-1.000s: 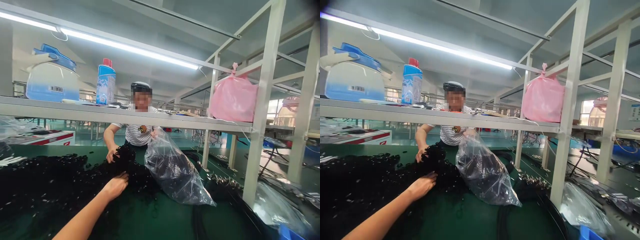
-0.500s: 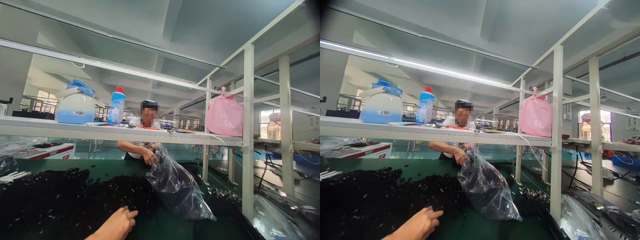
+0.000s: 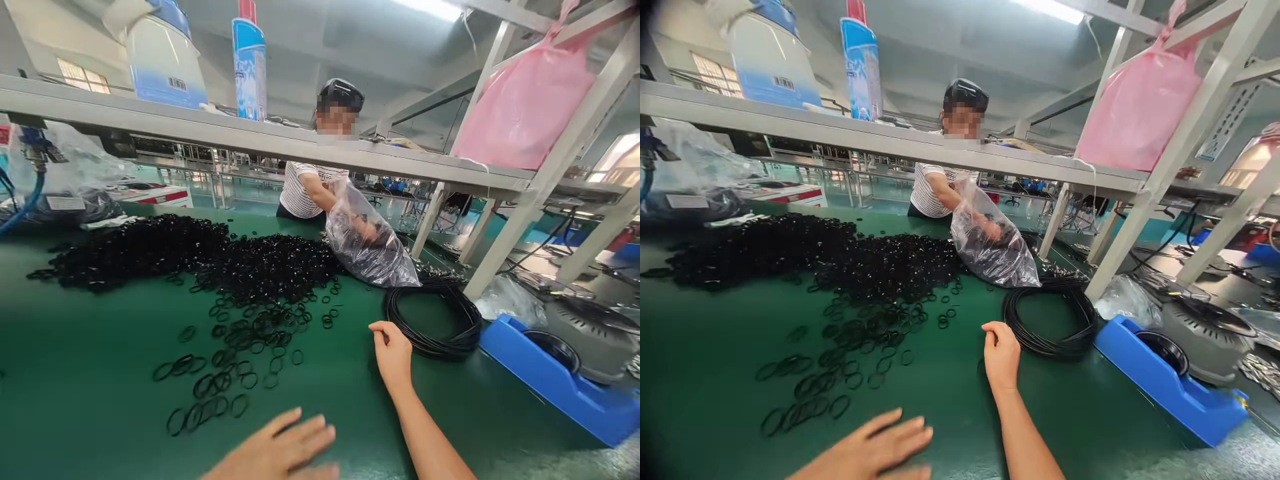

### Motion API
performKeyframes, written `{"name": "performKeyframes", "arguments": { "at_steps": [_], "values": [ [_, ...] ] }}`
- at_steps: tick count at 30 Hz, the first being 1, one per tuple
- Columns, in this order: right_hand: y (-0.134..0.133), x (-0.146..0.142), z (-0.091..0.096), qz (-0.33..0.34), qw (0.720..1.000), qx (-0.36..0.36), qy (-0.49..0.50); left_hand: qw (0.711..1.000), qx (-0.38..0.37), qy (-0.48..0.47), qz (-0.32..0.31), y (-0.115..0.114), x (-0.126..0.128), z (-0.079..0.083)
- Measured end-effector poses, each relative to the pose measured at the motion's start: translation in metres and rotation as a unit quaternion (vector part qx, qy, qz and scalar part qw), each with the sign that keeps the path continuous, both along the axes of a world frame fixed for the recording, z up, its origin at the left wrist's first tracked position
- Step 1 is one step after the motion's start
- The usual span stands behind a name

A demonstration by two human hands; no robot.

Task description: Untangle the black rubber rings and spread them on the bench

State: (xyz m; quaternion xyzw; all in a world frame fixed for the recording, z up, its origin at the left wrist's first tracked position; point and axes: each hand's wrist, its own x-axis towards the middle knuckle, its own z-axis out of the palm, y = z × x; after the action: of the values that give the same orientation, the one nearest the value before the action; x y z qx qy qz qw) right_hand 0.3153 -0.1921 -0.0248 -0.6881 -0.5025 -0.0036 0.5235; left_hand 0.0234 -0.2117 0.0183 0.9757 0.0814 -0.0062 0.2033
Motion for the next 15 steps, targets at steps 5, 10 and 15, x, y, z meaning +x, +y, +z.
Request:
{"name": "performKeyframes", "arguments": {
  "at_steps": [5,10,15],
  "values": [
    [0.004,-0.004,0.006,0.023,0.999,0.001,0.025,0.983,0.148,-0.023,0.110,0.101,0.012,0.007],
    [0.000,-0.002,0.008,0.000,0.997,-0.007,0.078,0.937,0.277,-0.061,0.204,0.197,0.025,0.012],
    [-0.004,0.002,0.010,-0.051,0.992,-0.004,0.118,0.922,0.291,-0.111,0.231,0.191,0.075,0.020]
  ]
}}
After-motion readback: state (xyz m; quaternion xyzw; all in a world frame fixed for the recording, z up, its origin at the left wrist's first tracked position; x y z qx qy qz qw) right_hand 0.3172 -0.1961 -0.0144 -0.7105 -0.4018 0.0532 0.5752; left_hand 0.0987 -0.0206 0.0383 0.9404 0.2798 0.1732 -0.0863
